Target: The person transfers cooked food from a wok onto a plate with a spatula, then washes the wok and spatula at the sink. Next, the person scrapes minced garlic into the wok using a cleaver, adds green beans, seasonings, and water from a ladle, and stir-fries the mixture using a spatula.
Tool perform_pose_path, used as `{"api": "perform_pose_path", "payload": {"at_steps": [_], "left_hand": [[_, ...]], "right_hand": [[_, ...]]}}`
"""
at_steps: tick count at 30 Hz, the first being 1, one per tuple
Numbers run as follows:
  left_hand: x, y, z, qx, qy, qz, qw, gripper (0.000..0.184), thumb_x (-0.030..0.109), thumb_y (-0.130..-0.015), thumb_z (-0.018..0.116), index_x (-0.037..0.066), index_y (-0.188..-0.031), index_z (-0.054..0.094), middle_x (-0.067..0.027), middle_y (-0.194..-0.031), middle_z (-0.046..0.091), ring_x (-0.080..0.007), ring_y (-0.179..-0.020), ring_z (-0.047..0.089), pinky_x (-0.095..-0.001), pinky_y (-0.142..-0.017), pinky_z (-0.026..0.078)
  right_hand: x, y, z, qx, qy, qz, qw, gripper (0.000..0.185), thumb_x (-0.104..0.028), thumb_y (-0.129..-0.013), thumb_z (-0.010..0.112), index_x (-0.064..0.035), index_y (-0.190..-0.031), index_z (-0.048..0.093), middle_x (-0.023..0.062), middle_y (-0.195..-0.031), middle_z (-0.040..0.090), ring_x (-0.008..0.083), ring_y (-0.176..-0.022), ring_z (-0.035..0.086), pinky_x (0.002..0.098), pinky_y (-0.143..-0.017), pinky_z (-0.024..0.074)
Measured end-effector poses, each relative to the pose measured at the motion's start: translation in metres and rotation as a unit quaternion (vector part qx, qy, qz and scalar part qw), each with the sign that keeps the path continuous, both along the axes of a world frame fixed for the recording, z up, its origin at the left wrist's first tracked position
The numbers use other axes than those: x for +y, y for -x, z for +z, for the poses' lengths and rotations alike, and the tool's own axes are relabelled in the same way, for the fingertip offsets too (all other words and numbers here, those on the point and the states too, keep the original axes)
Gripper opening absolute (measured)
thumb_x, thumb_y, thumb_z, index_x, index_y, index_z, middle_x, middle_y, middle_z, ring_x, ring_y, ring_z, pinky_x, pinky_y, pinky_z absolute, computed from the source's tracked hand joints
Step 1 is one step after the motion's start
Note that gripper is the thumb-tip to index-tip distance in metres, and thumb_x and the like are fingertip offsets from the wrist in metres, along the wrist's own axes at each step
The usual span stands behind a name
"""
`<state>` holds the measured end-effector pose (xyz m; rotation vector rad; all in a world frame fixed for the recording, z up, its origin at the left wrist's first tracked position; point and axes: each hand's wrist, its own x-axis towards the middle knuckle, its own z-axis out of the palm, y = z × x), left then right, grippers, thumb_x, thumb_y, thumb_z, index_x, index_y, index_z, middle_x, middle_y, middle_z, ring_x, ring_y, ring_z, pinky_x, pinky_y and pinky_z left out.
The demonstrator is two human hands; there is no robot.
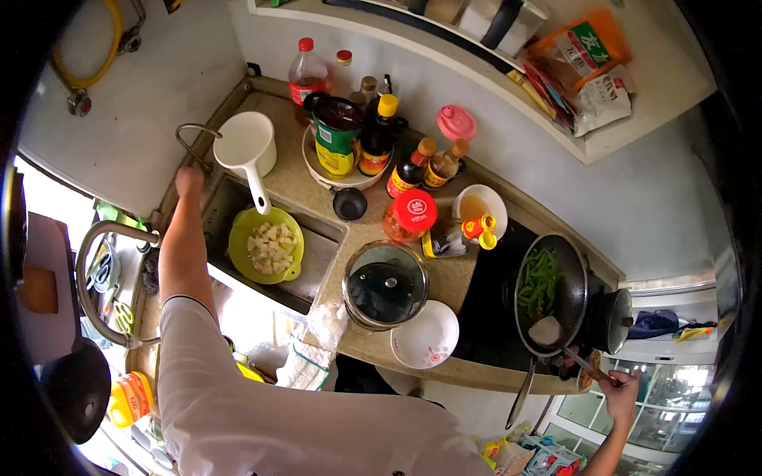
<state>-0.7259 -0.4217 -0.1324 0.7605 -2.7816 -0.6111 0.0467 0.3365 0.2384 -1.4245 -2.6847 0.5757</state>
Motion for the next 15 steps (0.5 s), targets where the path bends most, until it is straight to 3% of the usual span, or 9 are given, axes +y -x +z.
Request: {"api": "perform_pose_path", "payload": {"at_steps": [2,3,4,5,6,8,12,14,15], "left_hand": [[-0.024,0.034,-0.034,0.035,0.037,-0.078,0.996,0.038,0.03,-0.089,0.055,-0.002,-0.081,0.074,-0.0238,-0.087,0.072,-0.0367,-0.09,0.071,-0.0464,-0.083,0.054],[-0.024,0.034,-0.027,0.033,0.039,-0.075,0.996,0.038,0.03,-0.089,0.055,-0.002,-0.081,0.074,-0.0238,-0.087,0.072,-0.0367,-0.09,0.071,-0.0464,-0.083,0.054],[-0.019,0.032,-0.009,-0.036,-0.038,-0.059,0.997,0.035,0.026,-0.087,0.054,0.0,-0.071,0.072,-0.0219,-0.076,0.07,-0.0347,-0.079,0.071,-0.0452,-0.076,0.055],[-0.015,0.034,0.003,-0.103,-0.115,-0.043,0.987,0.035,0.022,-0.085,0.053,0.002,-0.061,0.071,-0.02,-0.066,0.068,-0.0328,-0.068,0.07,-0.0441,-0.068,0.055],[-0.022,0.045,-0.009,-0.105,-0.114,-0.04,0.987,0.035,0.022,-0.085,0.053,0.002,-0.061,0.071,-0.02,-0.066,0.068,-0.0328,-0.068,0.07,-0.0441,-0.068,0.055],[-0.042,0.074,-0.044,-0.068,-0.303,-0.005,0.951,0.041,0.016,-0.084,0.052,0.006,-0.045,0.061,-0.0148,-0.05,0.059,-0.028,-0.05,0.063,-0.0412,-0.051,0.051],[-0.046,0.061,-0.029,-0.137,-0.283,-0.121,0.942,0.038,0.014,-0.087,0.051,0.007,-0.051,0.059,-0.0123,-0.051,0.057,-0.0266,-0.043,0.056,-0.0403,-0.044,0.046],[-0.034,0.039,-0.018,-0.086,-0.461,-0.074,0.88,0.033,0.019,-0.094,0.049,0.007,-0.064,0.059,-0.009,-0.056,0.058,-0.023,-0.044,0.053,-0.0373,-0.041,0.042],[-0.018,0.022,-0.008,-0.084,-0.461,-0.073,0.88,0.033,0.019,-0.094,0.049,0.007,-0.064,0.059,-0.009,-0.056,0.058,-0.023,-0.044,0.053,-0.0373,-0.041,0.042]], "right_hand": [[-0.01,0.013,0.005,-0.006,0.009,-0.019,1.0,0.024,0.002,-0.076,0.078,0.0075,-0.097,0.069,0.0077,-0.084,0.067,0.0135,-0.071,0.063,0.0261,-0.067,0.0514],[-0.013,0.019,0.006,-0.012,0.017,-0.039,0.999,0.024,0.001,-0.076,0.079,0.0078,-0.097,0.069,0.0084,-0.084,0.067,0.0135,-0.071,0.063,0.0263,-0.067,0.0514],[-0.004,0.012,-0.003,-0.015,-0.039,0.006,0.999,0.017,0.006,-0.076,0.074,0.0077,-0.092,0.069,0.0033,-0.072,0.065,0.0069,-0.06,0.053,0.0228,-0.057,0.0439],[0.0,0.012,-0.007,-0.015,-0.039,0.009,0.999,0.017,0.006,-0.076,0.074,0.0077,-0.092,0.069,0.0033,-0.072,0.065,0.0069,-0.06,0.053,0.0228,-0.057,0.0439],[-0.001,0.013,-0.008,-0.001,-0.037,0.006,0.999,0.016,0.005,-0.076,0.074,0.0073,-0.091,0.069,0.0031,-0.072,0.065,0.007,-0.06,0.053,0.023,-0.056,0.0437],[-0.022,0.037,0.001,-0.016,-0.019,-0.024,0.999,0.015,0.003,-0.076,0.075,0.0059,-0.09,0.068,0.0028,-0.072,0.064,0.0077,-0.061,0.053,0.0239,-0.056,0.044],[-0.024,0.056,0.004,-0.041,-0.017,-0.014,0.999,0.021,-0.002,-0.077,0.077,0.006,-0.094,0.069,0.0024,-0.071,0.062,0.0088,-0.061,0.053,0.0248,-0.056,0.0444],[-0.026,0.063,0.005,-0.042,-0.014,-0.003,0.999,0.022,-0.004,-0.078,0.077,0.0061,-0.096,0.069,0.0022,-0.071,0.061,0.0088,-0.061,0.053,0.0248,-0.056,0.044],[-0.027,0.065,0.007,-0.043,-0.012,0.005,0.999,0.024,-0.006,-0.078,0.077,0.0063,-0.097,0.069,0.002,-0.07,0.06,0.0088,-0.061,0.053,0.0249,-0.055,0.0436]]}}
